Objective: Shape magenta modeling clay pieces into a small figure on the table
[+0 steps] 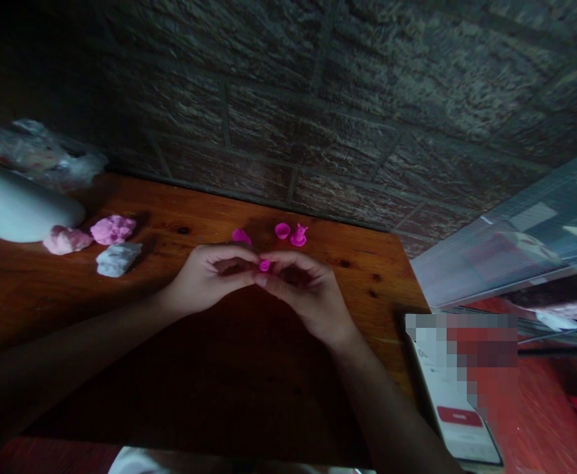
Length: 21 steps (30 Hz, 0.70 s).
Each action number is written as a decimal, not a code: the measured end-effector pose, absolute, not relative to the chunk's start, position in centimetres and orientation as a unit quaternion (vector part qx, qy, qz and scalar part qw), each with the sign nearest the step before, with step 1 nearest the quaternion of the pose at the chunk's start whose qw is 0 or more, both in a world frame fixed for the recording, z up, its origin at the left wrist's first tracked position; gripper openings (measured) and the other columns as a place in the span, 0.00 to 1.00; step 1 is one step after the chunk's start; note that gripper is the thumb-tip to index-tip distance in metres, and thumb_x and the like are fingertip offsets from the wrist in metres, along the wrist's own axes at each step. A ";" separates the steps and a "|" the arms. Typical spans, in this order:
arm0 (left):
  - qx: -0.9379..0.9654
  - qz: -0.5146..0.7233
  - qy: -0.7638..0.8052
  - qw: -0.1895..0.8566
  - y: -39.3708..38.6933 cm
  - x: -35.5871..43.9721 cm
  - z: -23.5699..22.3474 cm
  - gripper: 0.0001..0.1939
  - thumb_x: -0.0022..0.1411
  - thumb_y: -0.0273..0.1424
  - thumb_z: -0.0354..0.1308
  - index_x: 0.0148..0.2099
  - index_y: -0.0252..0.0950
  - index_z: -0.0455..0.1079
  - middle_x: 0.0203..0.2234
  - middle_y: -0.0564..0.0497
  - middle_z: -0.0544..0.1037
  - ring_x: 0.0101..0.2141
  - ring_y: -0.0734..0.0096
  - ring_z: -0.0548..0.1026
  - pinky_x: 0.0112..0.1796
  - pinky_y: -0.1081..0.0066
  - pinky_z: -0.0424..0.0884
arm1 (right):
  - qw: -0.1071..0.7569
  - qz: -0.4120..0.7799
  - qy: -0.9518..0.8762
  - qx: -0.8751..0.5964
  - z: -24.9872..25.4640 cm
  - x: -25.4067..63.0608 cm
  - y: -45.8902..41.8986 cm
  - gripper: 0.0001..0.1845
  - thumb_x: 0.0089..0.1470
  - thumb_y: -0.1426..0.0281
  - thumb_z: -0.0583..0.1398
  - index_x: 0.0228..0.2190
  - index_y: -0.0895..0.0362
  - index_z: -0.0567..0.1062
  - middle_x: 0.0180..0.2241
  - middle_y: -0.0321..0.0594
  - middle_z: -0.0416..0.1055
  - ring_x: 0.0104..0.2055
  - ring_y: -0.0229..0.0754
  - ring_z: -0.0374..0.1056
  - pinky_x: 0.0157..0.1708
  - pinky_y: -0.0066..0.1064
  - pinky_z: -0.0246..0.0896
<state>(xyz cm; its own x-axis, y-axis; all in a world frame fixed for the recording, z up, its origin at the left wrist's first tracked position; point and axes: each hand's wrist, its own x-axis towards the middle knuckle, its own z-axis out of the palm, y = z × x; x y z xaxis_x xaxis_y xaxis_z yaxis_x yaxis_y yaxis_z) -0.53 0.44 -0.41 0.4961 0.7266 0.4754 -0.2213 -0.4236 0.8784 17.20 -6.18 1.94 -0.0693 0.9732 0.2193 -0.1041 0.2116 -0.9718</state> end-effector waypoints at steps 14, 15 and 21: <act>0.724 0.454 0.210 0.475 0.2 -0.6 -0.2 0.06 0.60 0.30 0.68 0.40 0.34 0.80 0.35 0.47 0.85 0.33 0.70 0.81 0.36 0.72 0.76 | 0.546 0.477 -0.539 -0.430 1.7 17.6 -6.1 0.08 0.52 0.70 0.72 0.36 0.46 0.85 0.29 0.32 0.76 0.28 0.33 0.66 0.27 0.27 0.63; 0.722 0.450 0.205 0.484 0.3 -0.6 -0.1 0.06 0.61 0.29 0.68 0.41 0.34 0.80 0.35 0.47 0.85 0.33 0.70 0.81 0.36 0.73 0.76 | 0.546 0.481 -0.535 -0.429 1.7 17.6 -6.1 0.08 0.52 0.70 0.72 0.36 0.46 0.85 0.30 0.32 0.77 0.28 0.33 0.66 0.27 0.27 0.63; 0.691 0.425 0.191 0.552 0.3 -0.5 0.0 0.07 0.61 0.31 0.67 0.39 0.32 0.79 0.36 0.46 0.85 0.36 0.68 0.82 0.40 0.70 0.78 | 0.549 0.502 -0.505 -0.438 1.8 17.7 -6.1 0.08 0.52 0.66 0.72 0.37 0.46 0.86 0.36 0.34 0.81 0.28 0.34 0.66 0.27 0.27 0.64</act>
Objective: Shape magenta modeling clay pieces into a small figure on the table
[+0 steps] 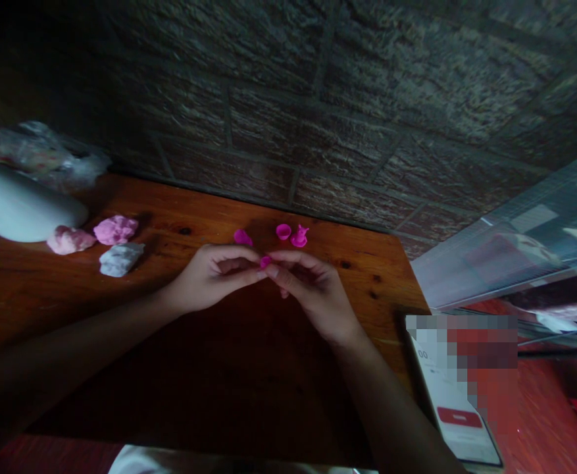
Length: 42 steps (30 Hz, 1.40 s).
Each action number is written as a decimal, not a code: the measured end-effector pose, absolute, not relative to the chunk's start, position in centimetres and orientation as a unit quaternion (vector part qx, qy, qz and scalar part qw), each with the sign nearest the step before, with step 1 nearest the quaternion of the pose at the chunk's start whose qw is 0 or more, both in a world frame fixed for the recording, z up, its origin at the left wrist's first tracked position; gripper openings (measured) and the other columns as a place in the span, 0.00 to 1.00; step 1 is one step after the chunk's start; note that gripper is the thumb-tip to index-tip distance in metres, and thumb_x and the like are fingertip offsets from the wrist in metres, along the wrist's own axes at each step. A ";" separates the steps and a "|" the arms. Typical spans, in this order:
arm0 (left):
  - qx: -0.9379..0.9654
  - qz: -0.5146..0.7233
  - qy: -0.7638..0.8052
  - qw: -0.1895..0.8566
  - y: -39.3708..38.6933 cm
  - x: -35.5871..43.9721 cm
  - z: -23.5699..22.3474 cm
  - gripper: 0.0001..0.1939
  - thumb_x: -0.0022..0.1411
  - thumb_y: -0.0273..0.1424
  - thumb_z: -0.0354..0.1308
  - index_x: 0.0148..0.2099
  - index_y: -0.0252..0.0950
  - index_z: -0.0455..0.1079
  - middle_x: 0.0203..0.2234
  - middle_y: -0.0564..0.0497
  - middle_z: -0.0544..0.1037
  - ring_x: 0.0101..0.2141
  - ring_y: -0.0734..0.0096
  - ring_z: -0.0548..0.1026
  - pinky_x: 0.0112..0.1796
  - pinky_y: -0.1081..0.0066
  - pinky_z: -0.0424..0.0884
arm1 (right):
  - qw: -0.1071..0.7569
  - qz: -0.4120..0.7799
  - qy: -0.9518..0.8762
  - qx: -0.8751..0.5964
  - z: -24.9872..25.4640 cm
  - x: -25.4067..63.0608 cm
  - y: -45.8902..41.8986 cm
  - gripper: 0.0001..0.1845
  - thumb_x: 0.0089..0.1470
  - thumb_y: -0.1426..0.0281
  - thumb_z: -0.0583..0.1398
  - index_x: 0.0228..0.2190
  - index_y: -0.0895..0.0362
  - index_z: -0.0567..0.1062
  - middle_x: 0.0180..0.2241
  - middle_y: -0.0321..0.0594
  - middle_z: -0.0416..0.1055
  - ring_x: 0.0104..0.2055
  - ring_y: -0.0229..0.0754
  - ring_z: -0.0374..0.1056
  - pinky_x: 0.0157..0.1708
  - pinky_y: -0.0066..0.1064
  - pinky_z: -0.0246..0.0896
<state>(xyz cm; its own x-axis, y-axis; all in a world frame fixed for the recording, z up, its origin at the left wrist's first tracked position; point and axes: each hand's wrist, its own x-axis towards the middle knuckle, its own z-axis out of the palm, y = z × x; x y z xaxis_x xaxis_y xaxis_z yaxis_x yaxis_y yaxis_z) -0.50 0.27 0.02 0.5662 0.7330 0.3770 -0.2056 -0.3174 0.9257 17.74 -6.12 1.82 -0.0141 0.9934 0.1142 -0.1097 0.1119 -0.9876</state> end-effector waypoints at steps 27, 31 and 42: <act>0.659 0.470 0.210 0.548 0.6 -0.3 -0.4 0.11 0.56 0.32 0.73 0.40 0.33 0.80 0.38 0.47 0.86 0.39 0.68 0.83 0.44 0.69 0.79 | 0.546 0.507 -0.486 -0.457 1.8 17.8 -5.9 0.08 0.52 0.62 0.72 0.35 0.51 0.85 0.31 0.35 0.78 0.26 0.33 0.65 0.28 0.28 0.64; 0.655 0.473 0.209 0.551 0.5 -0.4 -0.3 0.09 0.56 0.31 0.73 0.40 0.34 0.81 0.37 0.48 0.86 0.37 0.68 0.83 0.42 0.70 0.79 | 0.541 0.516 -0.477 -0.462 1.6 17.7 -5.9 0.09 0.52 0.62 0.72 0.35 0.52 0.85 0.31 0.35 0.78 0.26 0.33 0.65 0.28 0.28 0.64; 0.664 0.466 0.212 0.544 0.5 -0.5 0.1 0.07 0.58 0.31 0.71 0.39 0.34 0.82 0.37 0.48 0.86 0.38 0.68 0.83 0.44 0.68 0.79 | 0.546 0.516 -0.472 -0.461 1.6 17.6 -5.9 0.09 0.51 0.62 0.72 0.34 0.52 0.85 0.29 0.34 0.77 0.25 0.33 0.65 0.28 0.28 0.64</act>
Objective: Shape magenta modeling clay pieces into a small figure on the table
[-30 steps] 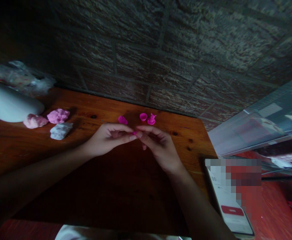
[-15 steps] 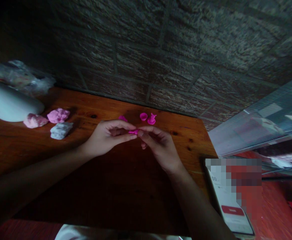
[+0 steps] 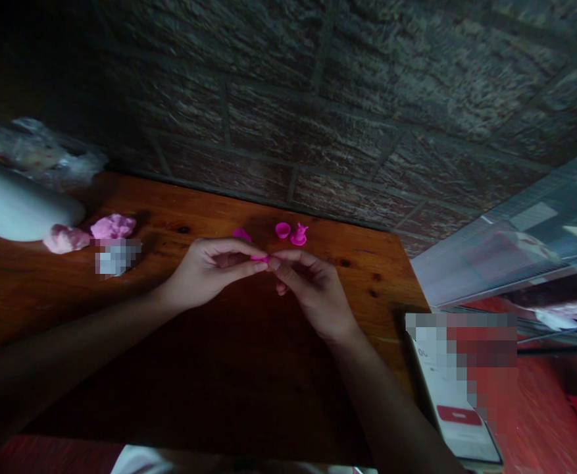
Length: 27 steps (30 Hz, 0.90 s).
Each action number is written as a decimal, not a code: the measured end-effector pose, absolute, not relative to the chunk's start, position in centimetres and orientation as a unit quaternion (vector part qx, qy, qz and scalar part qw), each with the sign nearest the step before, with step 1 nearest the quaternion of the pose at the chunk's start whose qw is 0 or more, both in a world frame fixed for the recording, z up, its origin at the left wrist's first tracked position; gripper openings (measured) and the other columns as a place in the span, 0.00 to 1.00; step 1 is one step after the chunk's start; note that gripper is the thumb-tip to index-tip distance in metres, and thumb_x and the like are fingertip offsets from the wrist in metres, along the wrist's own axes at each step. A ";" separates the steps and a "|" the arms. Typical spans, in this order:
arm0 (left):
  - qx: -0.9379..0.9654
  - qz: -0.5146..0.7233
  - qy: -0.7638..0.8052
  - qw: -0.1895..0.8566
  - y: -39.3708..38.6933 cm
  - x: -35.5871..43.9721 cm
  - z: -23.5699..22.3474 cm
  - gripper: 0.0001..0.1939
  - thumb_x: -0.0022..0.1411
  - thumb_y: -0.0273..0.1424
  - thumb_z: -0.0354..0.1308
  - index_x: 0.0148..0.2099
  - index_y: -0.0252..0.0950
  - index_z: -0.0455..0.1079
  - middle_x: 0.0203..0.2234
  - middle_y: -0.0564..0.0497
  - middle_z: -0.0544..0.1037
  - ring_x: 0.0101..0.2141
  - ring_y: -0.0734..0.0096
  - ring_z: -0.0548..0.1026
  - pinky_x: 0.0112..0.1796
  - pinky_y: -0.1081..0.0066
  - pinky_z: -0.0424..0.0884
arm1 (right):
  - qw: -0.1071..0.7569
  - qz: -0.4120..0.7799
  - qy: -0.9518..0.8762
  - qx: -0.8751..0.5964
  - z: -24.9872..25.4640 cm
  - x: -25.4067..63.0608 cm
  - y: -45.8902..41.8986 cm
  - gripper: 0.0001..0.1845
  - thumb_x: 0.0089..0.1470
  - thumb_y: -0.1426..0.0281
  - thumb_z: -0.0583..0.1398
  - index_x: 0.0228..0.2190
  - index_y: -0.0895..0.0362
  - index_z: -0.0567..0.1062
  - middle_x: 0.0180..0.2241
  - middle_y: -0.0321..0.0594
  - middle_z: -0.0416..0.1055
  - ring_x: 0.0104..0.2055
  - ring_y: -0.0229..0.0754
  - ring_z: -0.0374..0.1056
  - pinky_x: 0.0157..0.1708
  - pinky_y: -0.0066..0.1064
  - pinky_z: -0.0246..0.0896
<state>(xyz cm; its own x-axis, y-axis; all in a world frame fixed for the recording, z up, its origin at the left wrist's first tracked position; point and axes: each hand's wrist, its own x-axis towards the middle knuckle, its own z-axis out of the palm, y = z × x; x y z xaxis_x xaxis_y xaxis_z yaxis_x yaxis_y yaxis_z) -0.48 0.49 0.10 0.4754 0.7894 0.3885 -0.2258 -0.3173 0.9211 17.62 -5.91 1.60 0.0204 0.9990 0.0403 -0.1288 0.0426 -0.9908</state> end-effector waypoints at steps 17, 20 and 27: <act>0.644 0.445 0.206 0.586 0.7 -0.6 0.5 0.09 0.59 0.31 0.70 0.42 0.35 0.81 0.38 0.48 0.85 0.32 0.73 0.80 0.31 0.75 0.73 | 0.568 0.484 -0.515 -0.421 1.7 17.4 -6.0 0.08 0.53 0.72 0.70 0.37 0.49 0.85 0.35 0.32 0.81 0.29 0.31 0.70 0.27 0.21 0.67; 0.616 0.434 0.215 0.621 0.8 -0.6 0.5 0.09 0.61 0.33 0.69 0.42 0.34 0.81 0.36 0.48 0.84 0.30 0.75 0.78 0.30 0.76 0.72 | 0.576 0.441 -0.542 -0.424 1.8 17.4 -6.1 0.08 0.54 0.73 0.70 0.36 0.49 0.84 0.36 0.33 0.82 0.33 0.33 0.73 0.29 0.23 0.68; 0.588 0.387 0.203 0.681 1.1 -0.5 0.0 0.09 0.61 0.35 0.69 0.38 0.34 0.81 0.30 0.50 0.83 0.29 0.76 0.76 0.30 0.76 0.71 | 0.557 0.347 -0.593 -0.466 2.2 17.1 -6.6 0.07 0.54 0.71 0.69 0.38 0.53 0.82 0.35 0.35 0.81 0.29 0.35 0.72 0.31 0.29 0.69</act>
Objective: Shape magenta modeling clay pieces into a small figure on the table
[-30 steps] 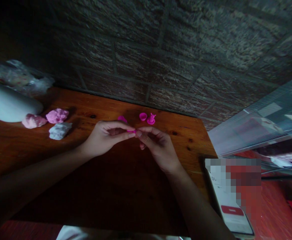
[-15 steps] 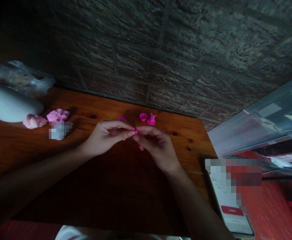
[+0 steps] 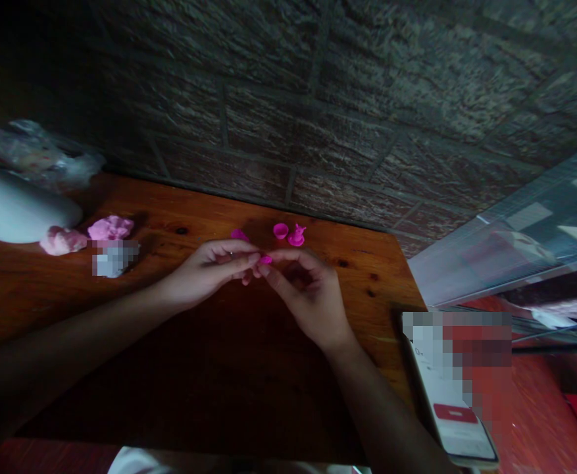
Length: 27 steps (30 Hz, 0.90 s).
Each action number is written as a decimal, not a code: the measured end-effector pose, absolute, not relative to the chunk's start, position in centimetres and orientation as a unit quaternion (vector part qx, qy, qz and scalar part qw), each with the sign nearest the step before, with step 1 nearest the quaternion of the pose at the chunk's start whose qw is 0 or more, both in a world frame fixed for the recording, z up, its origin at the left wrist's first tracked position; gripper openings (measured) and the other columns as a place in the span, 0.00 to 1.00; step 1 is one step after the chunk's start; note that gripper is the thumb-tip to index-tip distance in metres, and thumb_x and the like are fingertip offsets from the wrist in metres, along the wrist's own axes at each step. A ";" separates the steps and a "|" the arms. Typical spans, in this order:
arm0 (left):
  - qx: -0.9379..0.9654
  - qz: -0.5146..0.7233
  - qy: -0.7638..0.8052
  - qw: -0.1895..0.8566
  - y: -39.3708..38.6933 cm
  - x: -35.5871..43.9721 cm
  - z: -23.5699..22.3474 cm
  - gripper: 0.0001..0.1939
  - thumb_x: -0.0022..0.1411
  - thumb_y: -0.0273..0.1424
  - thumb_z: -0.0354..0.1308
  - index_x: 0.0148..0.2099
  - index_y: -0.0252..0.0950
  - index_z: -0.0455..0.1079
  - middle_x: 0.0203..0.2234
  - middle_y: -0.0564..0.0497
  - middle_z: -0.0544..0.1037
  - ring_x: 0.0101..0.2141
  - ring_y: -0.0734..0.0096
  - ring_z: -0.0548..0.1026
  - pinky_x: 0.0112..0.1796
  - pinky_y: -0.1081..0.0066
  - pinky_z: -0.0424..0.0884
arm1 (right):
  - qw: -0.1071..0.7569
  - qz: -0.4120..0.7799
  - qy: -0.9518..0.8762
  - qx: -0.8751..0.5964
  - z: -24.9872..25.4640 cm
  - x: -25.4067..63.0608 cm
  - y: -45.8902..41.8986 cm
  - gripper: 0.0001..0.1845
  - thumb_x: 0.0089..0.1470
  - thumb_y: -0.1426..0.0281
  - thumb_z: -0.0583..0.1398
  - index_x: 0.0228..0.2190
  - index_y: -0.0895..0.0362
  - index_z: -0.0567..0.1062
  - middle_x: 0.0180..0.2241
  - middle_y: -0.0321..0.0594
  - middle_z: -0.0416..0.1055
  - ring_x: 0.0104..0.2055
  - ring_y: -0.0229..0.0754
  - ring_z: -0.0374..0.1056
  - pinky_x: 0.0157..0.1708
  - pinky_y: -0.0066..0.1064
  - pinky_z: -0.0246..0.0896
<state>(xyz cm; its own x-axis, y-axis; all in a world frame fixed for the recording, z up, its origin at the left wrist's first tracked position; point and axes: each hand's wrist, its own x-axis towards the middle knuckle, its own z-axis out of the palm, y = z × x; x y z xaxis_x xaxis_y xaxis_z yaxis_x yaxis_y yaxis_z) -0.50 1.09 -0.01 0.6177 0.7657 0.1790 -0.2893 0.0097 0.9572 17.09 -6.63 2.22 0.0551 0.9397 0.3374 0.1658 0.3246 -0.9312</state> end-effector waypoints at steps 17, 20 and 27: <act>0.606 0.401 0.187 0.661 0.8 -0.5 0.1 0.11 0.59 0.34 0.70 0.42 0.34 0.80 0.34 0.49 0.84 0.31 0.73 0.79 0.31 0.74 0.73 | 0.536 0.378 -0.574 -0.490 2.3 17.3 -6.6 0.14 0.52 0.67 0.71 0.42 0.52 0.81 0.31 0.34 0.80 0.26 0.36 0.69 0.27 0.30 0.65; 0.610 0.391 0.189 0.663 0.7 -0.5 0.2 0.10 0.60 0.35 0.70 0.42 0.34 0.80 0.34 0.48 0.84 0.33 0.71 0.80 0.32 0.75 0.73 | 0.549 0.389 -0.573 -0.467 2.2 17.5 -6.5 0.10 0.55 0.69 0.69 0.41 0.51 0.82 0.36 0.35 0.82 0.30 0.36 0.74 0.29 0.29 0.69; 0.583 0.370 0.179 0.701 0.6 -0.5 0.4 0.10 0.59 0.35 0.71 0.40 0.35 0.82 0.32 0.49 0.83 0.31 0.74 0.77 0.31 0.75 0.71 | 0.555 0.393 -0.567 -0.465 2.0 17.6 -6.5 0.08 0.56 0.68 0.69 0.40 0.49 0.84 0.35 0.35 0.83 0.31 0.36 0.75 0.29 0.27 0.73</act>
<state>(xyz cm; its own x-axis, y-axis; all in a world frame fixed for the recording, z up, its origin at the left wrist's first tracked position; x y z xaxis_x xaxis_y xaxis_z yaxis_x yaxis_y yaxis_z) -0.46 0.64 0.43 0.6619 0.7272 0.1817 -0.3104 0.0453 0.9495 17.57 -6.47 1.99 0.0491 0.9630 0.2648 0.0909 0.2597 -0.9614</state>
